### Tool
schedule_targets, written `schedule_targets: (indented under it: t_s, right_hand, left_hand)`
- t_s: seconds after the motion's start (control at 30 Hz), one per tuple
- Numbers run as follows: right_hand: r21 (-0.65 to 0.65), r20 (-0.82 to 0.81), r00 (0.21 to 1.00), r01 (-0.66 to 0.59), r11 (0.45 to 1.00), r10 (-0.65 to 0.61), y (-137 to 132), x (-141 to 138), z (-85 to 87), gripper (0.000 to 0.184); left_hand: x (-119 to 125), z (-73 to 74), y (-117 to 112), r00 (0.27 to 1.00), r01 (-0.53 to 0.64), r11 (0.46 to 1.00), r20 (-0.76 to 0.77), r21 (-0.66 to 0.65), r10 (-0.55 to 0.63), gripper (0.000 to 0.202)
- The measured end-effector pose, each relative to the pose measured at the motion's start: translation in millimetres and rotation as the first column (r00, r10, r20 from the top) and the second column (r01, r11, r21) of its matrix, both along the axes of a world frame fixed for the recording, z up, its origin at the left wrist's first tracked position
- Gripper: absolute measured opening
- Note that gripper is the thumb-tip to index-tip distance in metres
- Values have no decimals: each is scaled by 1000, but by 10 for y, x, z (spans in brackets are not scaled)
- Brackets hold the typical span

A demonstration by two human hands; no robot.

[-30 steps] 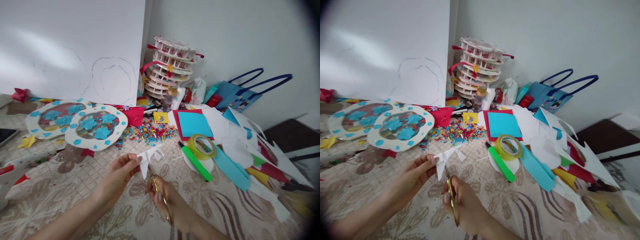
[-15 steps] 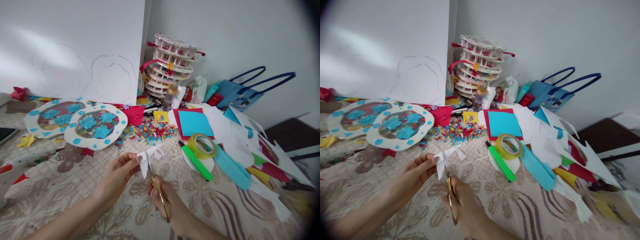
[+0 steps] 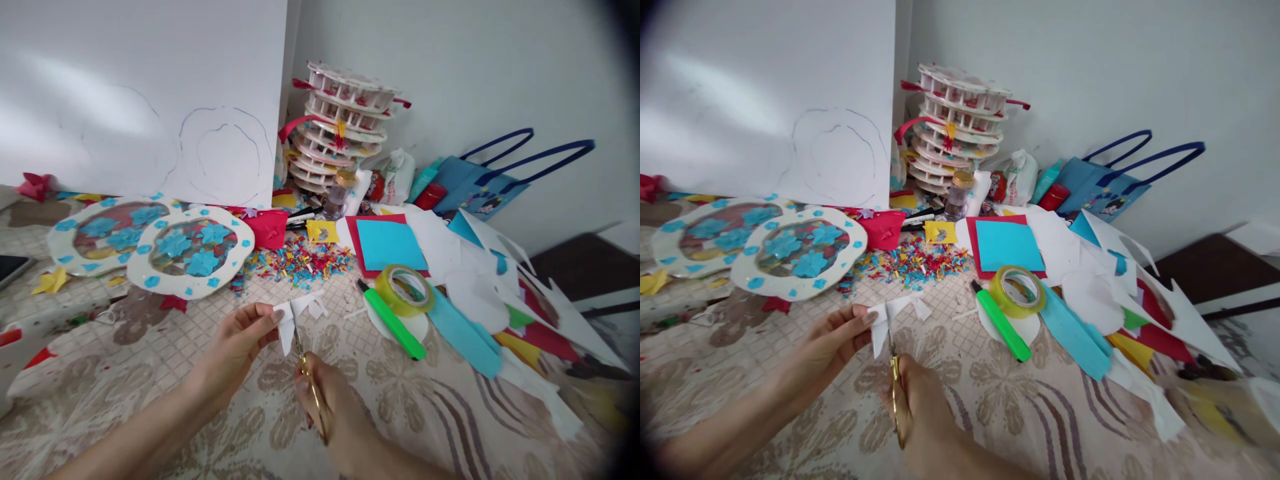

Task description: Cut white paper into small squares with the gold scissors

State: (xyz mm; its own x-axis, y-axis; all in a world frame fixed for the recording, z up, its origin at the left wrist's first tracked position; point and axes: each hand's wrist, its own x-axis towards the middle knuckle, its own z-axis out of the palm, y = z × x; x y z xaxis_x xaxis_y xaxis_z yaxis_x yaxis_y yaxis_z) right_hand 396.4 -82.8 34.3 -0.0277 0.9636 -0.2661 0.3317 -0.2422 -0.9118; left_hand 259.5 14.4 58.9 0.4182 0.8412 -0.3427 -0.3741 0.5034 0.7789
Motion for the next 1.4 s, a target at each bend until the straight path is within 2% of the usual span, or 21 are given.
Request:
schedule_targets:
  t_s: [0.2, 0.4, 0.6, 0.77, 0.87, 0.97, 1.07, 1.23, 1.4]
  right_hand:
    - [-126, -63, 993, 90, 988, -99, 37, -91, 45, 36]
    - [8, -33, 997, 65, 998, -65, 7, -63, -87, 34]
    - [-5, -48, 997, 60, 998, -60, -6, -77, -72, 39]
    - [-112, -140, 984, 94, 989, -109, -2, -126, -48, 53]
    - [-95, -258, 956, 121, 988, -141, -23, -149, -70, 59]
    - [-83, -440, 882, 147, 986, -169, -37, -134, -52, 56]
    - [-22, -513, 837, 210, 977, -192, -8, -62, -2, 53]
    - [68, -446, 853, 334, 940, -271, 88, 105, 101, 42]
    - [98, -414, 873, 326, 940, -259, 113, 163, 195, 34]
  left_hand:
    - [-8, 7, 2, 1000, 14, 1000, 2, 12, -14, 16]
    - [-19, 6, 10, 1000, 28, 999, 6, 18, -28, 16]
    - [-26, 27, 9, 999, 45, 999, 4, -3, -45, 16]
    - [-17, 17, 12, 997, 77, 997, -1, 0, -77, 14]
    - [-23, 34, 5, 994, 105, 994, 0, -18, -105, 14]
    - [-36, 70, 9, 986, 165, 986, 7, -36, -165, 14]
    - [-46, 89, 24, 974, 225, 974, 15, -34, -225, 13]
    - [-47, 54, 3, 954, 300, 953, -26, 32, -300, 12]
    - [-40, 28, -42, 933, 358, 912, -123, 199, -340, 9]
